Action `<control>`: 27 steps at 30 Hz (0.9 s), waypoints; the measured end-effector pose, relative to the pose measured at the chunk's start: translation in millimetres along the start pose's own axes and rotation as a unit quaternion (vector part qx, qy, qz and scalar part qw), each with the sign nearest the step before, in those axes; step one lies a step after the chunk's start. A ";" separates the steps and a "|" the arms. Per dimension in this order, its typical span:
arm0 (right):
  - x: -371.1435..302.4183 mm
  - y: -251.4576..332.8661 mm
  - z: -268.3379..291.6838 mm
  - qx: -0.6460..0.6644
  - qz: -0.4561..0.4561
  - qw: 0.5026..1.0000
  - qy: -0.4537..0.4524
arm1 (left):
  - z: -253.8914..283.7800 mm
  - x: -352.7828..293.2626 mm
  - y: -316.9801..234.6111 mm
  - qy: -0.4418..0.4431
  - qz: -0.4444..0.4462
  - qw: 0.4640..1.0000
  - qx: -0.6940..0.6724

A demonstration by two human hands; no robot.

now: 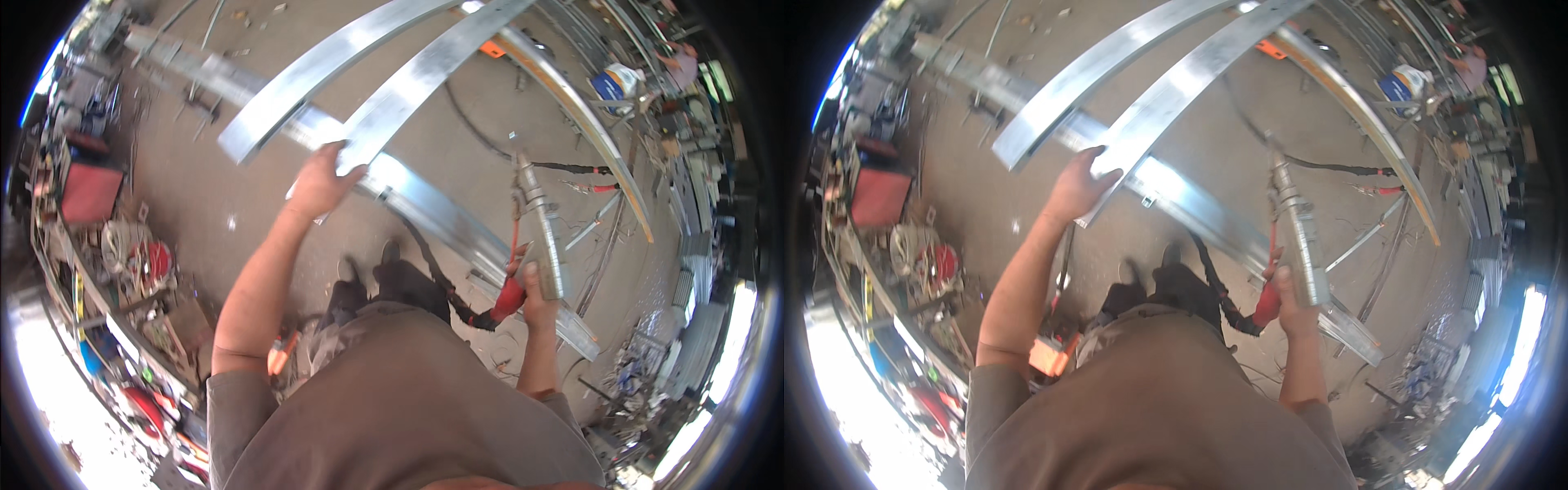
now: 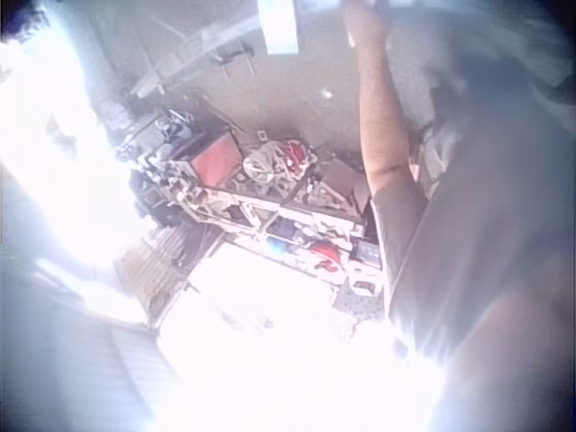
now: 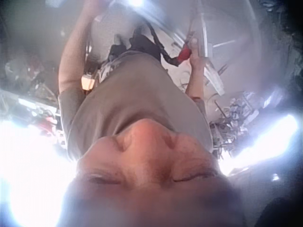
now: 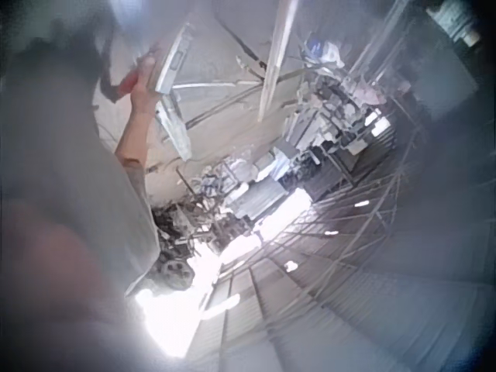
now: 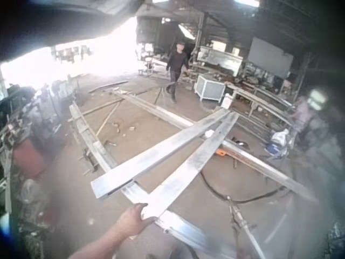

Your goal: The person adjusts a welding machine, then uses a welding torch to join metal bars into a frame. They repeatedly position the bars and weld along the seams, creating a connected metal structure.

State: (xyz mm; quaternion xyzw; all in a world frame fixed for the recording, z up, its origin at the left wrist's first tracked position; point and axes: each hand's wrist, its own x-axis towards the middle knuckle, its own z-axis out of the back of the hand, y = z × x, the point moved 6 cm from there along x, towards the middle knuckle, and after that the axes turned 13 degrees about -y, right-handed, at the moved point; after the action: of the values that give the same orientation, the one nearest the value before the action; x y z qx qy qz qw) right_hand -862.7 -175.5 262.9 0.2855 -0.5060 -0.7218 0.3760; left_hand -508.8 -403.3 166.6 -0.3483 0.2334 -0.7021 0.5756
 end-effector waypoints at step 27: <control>81.7 -52.5 8.7 0.008 -0.070 0.991 0.110 | -16.1 45.3 15.3 0.051 0.076 0.883 0.460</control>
State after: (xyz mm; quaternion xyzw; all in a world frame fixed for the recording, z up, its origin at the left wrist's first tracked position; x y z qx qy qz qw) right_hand -928.2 -228.2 213.5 0.4009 -0.4462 -0.7065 0.3755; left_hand -515.4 -451.9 154.9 0.0102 -0.0607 -0.7013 0.7102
